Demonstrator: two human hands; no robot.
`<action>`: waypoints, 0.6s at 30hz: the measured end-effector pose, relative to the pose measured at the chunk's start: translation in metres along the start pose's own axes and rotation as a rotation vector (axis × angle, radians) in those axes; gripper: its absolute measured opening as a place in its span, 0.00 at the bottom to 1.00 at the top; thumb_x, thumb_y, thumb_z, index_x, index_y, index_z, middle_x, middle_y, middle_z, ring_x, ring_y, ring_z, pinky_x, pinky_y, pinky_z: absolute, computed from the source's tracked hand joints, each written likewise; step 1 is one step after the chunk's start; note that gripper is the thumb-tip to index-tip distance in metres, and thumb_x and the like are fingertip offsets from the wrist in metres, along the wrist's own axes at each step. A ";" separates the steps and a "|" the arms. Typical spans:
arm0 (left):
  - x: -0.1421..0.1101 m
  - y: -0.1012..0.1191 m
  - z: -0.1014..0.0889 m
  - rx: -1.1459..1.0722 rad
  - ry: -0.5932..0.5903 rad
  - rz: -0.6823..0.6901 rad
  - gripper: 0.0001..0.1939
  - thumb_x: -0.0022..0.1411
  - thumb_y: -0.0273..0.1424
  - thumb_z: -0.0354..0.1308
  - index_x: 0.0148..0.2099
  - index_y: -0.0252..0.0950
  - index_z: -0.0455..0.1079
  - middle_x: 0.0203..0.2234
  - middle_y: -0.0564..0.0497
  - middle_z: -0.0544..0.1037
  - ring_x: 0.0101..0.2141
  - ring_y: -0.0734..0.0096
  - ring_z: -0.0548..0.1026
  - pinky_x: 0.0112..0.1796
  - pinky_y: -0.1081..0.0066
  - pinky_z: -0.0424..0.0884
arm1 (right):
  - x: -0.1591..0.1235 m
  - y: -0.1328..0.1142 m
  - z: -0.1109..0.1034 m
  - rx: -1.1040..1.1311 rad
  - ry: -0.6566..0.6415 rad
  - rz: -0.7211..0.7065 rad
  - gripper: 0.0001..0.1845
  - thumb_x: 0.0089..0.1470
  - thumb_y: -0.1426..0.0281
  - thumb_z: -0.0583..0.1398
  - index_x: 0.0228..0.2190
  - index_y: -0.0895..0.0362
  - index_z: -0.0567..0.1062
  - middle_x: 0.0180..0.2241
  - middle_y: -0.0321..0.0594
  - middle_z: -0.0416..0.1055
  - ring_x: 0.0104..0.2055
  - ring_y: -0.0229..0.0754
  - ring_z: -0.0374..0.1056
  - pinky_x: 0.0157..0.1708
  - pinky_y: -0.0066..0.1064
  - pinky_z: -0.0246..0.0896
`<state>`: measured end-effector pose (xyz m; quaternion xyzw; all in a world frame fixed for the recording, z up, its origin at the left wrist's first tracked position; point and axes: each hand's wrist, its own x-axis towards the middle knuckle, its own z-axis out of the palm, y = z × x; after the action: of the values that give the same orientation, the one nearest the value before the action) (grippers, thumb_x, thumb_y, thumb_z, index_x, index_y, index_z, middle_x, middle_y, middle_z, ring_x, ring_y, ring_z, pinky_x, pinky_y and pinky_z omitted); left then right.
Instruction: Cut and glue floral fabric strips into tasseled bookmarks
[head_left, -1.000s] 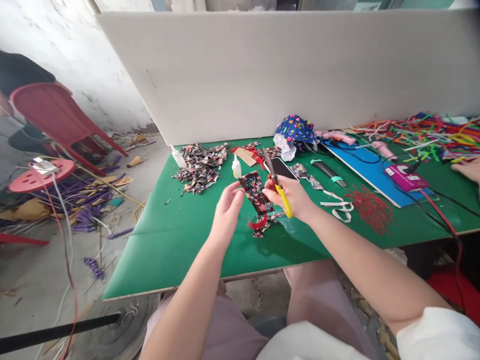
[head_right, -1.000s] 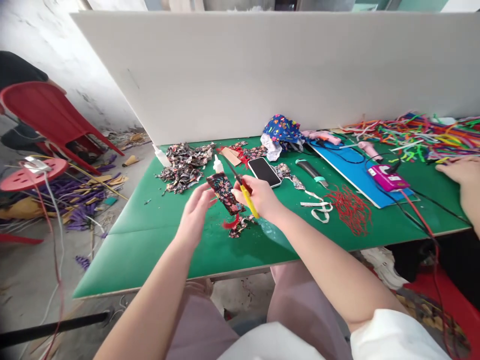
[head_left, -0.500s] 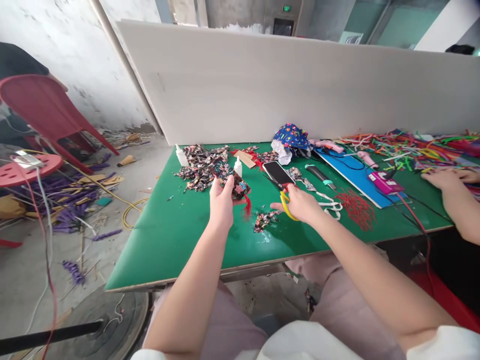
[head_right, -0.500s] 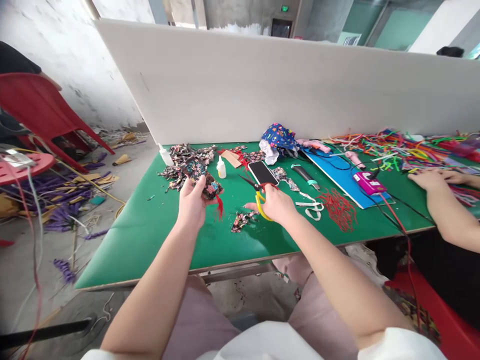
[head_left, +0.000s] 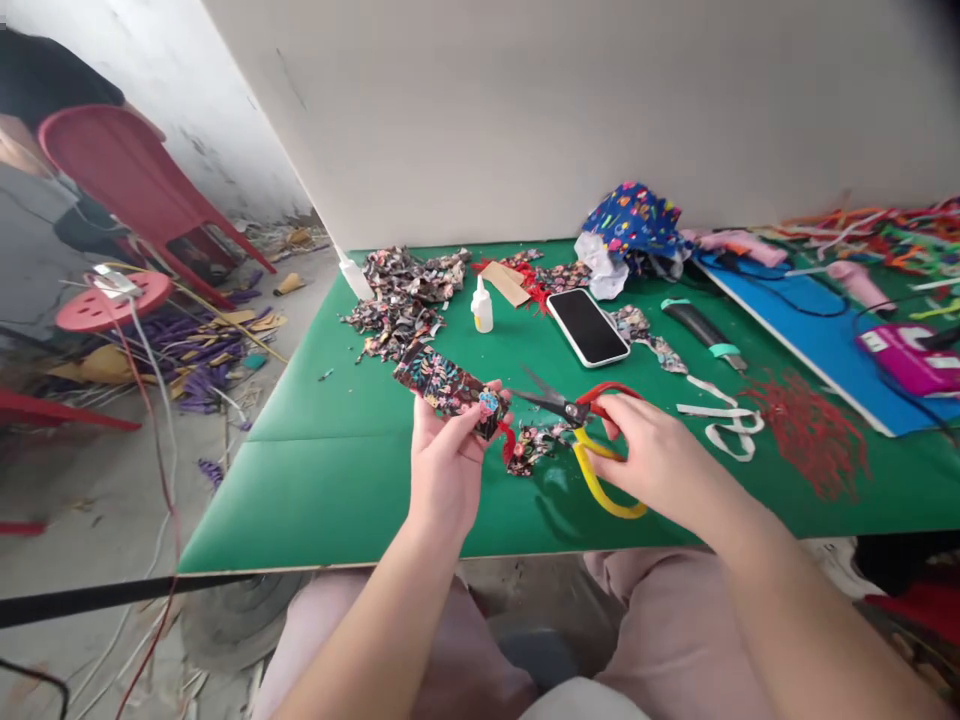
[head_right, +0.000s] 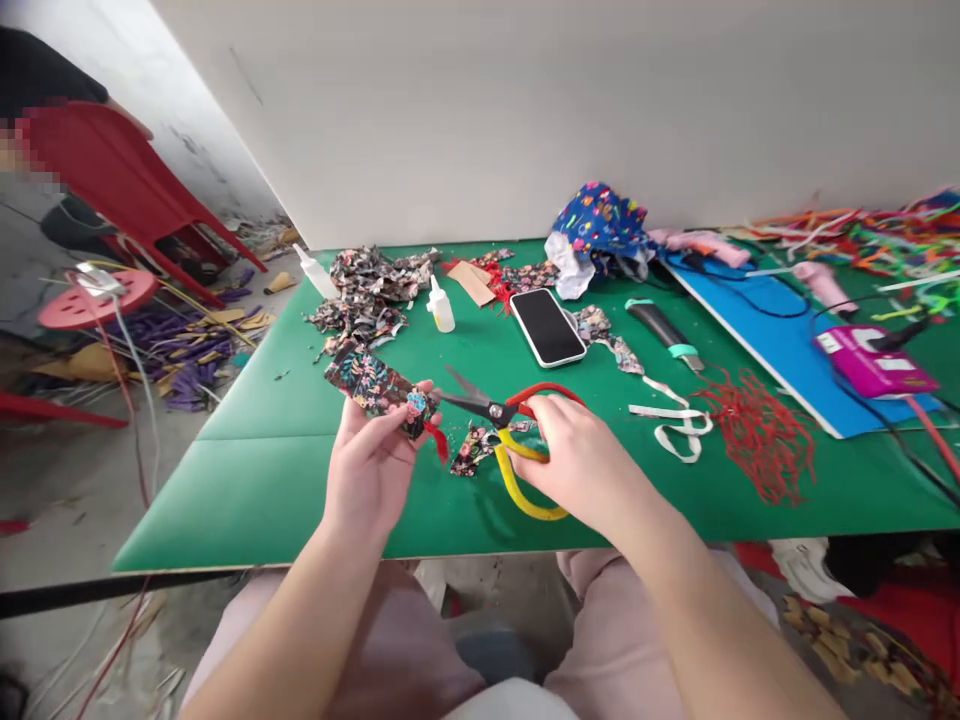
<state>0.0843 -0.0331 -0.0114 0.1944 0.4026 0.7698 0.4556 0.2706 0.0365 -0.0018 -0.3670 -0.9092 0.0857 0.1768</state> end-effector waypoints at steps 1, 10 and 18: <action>0.000 -0.004 0.001 0.002 0.005 0.000 0.18 0.54 0.22 0.58 0.46 0.42 0.64 0.37 0.51 0.79 0.45 0.63 0.75 0.38 0.69 0.74 | -0.003 0.003 0.004 -0.013 0.012 -0.020 0.09 0.49 0.67 0.60 0.32 0.56 0.66 0.25 0.35 0.64 0.26 0.38 0.63 0.25 0.28 0.55; -0.005 -0.016 0.004 0.053 0.121 -0.115 0.07 0.52 0.24 0.64 0.36 0.35 0.74 0.35 0.49 0.79 0.37 0.72 0.77 0.31 0.80 0.72 | -0.019 0.019 0.021 -0.203 0.233 -0.118 0.21 0.49 0.56 0.61 0.36 0.61 0.73 0.24 0.36 0.71 0.26 0.38 0.68 0.26 0.29 0.56; -0.010 -0.022 0.005 0.132 0.134 -0.153 0.08 0.48 0.24 0.66 0.34 0.36 0.76 0.30 0.53 0.79 0.27 0.80 0.75 0.25 0.84 0.71 | -0.023 0.017 0.020 -0.144 0.211 -0.115 0.17 0.47 0.59 0.62 0.31 0.62 0.74 0.20 0.34 0.68 0.23 0.36 0.67 0.24 0.29 0.55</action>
<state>0.1052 -0.0337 -0.0252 0.1408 0.4955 0.7160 0.4711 0.2889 0.0321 -0.0310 -0.3332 -0.9088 -0.0293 0.2494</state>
